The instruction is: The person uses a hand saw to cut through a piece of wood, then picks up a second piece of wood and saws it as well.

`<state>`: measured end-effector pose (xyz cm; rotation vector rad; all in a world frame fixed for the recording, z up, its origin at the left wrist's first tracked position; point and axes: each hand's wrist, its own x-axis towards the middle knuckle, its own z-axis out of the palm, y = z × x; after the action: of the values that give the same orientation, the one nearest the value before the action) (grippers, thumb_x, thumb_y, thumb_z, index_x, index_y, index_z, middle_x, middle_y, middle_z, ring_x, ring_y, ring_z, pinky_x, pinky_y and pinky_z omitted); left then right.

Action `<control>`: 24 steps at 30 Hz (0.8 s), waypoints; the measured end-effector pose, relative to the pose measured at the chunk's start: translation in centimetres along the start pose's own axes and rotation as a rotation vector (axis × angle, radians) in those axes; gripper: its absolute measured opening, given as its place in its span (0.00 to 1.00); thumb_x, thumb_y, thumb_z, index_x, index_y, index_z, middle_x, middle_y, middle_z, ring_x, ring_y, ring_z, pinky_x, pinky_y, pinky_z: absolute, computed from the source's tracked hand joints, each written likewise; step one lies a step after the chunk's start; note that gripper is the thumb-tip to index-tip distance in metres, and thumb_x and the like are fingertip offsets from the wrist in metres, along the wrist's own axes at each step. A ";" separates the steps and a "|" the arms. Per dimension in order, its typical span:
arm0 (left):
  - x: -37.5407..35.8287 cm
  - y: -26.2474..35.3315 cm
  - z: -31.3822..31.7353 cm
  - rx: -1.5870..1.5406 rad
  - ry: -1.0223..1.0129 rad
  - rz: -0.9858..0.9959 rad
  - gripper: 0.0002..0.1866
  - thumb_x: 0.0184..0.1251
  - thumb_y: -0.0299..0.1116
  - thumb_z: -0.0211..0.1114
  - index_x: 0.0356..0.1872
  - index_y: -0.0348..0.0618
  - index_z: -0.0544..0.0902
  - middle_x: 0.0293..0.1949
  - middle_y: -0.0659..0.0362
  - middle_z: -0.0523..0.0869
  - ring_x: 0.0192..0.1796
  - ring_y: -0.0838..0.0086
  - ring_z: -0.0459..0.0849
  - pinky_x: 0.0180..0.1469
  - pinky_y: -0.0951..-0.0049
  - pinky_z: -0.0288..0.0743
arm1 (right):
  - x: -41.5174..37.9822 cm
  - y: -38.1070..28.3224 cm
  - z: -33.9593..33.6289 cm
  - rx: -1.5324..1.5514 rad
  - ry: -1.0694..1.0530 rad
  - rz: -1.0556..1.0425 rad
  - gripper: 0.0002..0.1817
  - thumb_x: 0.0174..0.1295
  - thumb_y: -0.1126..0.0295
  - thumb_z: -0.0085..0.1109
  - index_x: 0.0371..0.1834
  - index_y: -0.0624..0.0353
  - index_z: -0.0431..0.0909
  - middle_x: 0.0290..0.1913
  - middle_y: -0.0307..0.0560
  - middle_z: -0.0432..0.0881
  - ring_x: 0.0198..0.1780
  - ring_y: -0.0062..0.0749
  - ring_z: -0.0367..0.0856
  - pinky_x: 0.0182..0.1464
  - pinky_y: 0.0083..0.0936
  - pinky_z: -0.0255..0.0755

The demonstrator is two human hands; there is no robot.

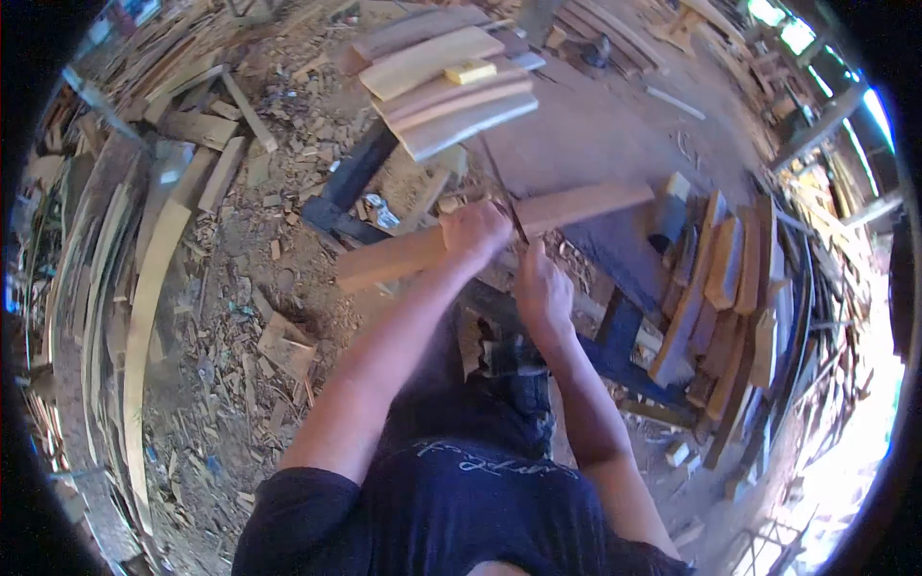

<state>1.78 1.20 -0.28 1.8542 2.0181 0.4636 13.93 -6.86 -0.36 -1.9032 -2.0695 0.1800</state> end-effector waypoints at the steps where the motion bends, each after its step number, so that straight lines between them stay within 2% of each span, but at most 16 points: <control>1: 0.0 0.1 -0.2 0.002 0.002 -0.013 0.23 0.67 0.44 0.46 0.29 0.38 0.85 0.33 0.42 0.85 0.40 0.49 0.85 0.49 0.50 0.75 | -0.6 0.0 -0.2 -0.006 -0.002 0.017 0.07 0.67 0.66 0.45 0.40 0.58 0.66 0.25 0.58 0.81 0.29 0.54 0.83 0.32 0.46 0.77; 4: -0.4 -0.2 0.1 0.033 0.062 0.009 0.24 0.68 0.44 0.45 0.28 0.37 0.85 0.33 0.42 0.85 0.41 0.49 0.85 0.49 0.51 0.75 | -2.1 -0.2 -1.8 0.044 -0.020 0.019 0.06 0.66 0.68 0.45 0.39 0.59 0.66 0.24 0.58 0.81 0.30 0.54 0.83 0.33 0.45 0.77; 6: 0.0 -0.1 0.2 0.030 0.057 0.016 0.25 0.69 0.45 0.44 0.29 0.37 0.85 0.34 0.42 0.85 0.41 0.49 0.85 0.48 0.52 0.76 | -4.5 0.2 -2.7 -0.030 -0.159 0.099 0.05 0.65 0.70 0.45 0.40 0.59 0.65 0.24 0.58 0.81 0.31 0.54 0.83 0.33 0.45 0.77; 8: 0.1 0.3 -0.2 -0.012 -0.051 -0.109 0.19 0.60 0.41 0.49 0.34 0.40 0.87 0.41 0.45 0.86 0.49 0.56 0.84 0.56 0.52 0.68 | -3.8 -0.1 -2.1 -0.036 -0.172 0.134 0.05 0.65 0.70 0.46 0.39 0.59 0.64 0.25 0.58 0.81 0.30 0.54 0.83 0.32 0.46 0.77; 10: 0.0 0.5 -0.2 -0.010 -0.063 -0.123 0.19 0.61 0.41 0.49 0.34 0.40 0.87 0.41 0.45 0.86 0.49 0.55 0.84 0.56 0.52 0.68 | -0.9 0.0 -0.6 0.010 -0.054 0.010 0.06 0.65 0.69 0.45 0.40 0.59 0.65 0.23 0.57 0.80 0.29 0.53 0.83 0.32 0.47 0.77; 14: -0.2 1.0 -0.9 0.034 -0.041 -0.138 0.20 0.62 0.41 0.48 0.35 0.40 0.87 0.40 0.45 0.86 0.49 0.55 0.84 0.56 0.52 0.68 | -1.3 -0.3 -1.2 -0.017 -0.065 0.022 0.07 0.66 0.68 0.45 0.41 0.59 0.64 0.23 0.57 0.81 0.29 0.52 0.84 0.32 0.46 0.77; 16: -0.2 0.9 -0.7 0.041 -0.022 -0.121 0.20 0.62 0.41 0.48 0.35 0.40 0.87 0.40 0.46 0.86 0.48 0.54 0.84 0.56 0.52 0.68 | -4.0 -0.4 -3.2 0.019 -0.185 0.124 0.07 0.66 0.68 0.44 0.40 0.59 0.64 0.23 0.58 0.81 0.30 0.53 0.83 0.32 0.47 0.76; 20: -0.3 0.9 -0.7 0.055 -0.042 -0.103 0.20 0.63 0.41 0.47 0.35 0.40 0.87 0.41 0.46 0.86 0.49 0.54 0.84 0.56 0.51 0.67 | -3.1 -0.5 -2.5 0.065 -0.085 0.076 0.06 0.66 0.68 0.44 0.40 0.59 0.64 0.23 0.58 0.80 0.30 0.52 0.84 0.32 0.46 0.77; 24: 0.1 0.6 -0.4 0.027 -0.030 -0.131 0.20 0.62 0.40 0.48 0.35 0.40 0.86 0.41 0.46 0.86 0.49 0.55 0.84 0.57 0.49 0.66 | -0.1 -0.4 -0.7 -0.015 -0.097 0.024 0.06 0.66 0.68 0.44 0.40 0.58 0.64 0.22 0.57 0.80 0.30 0.52 0.84 0.32 0.46 0.77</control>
<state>2.14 1.33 0.35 1.7201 2.1198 0.3718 13.75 -7.12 0.44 -1.9650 -2.1161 0.2680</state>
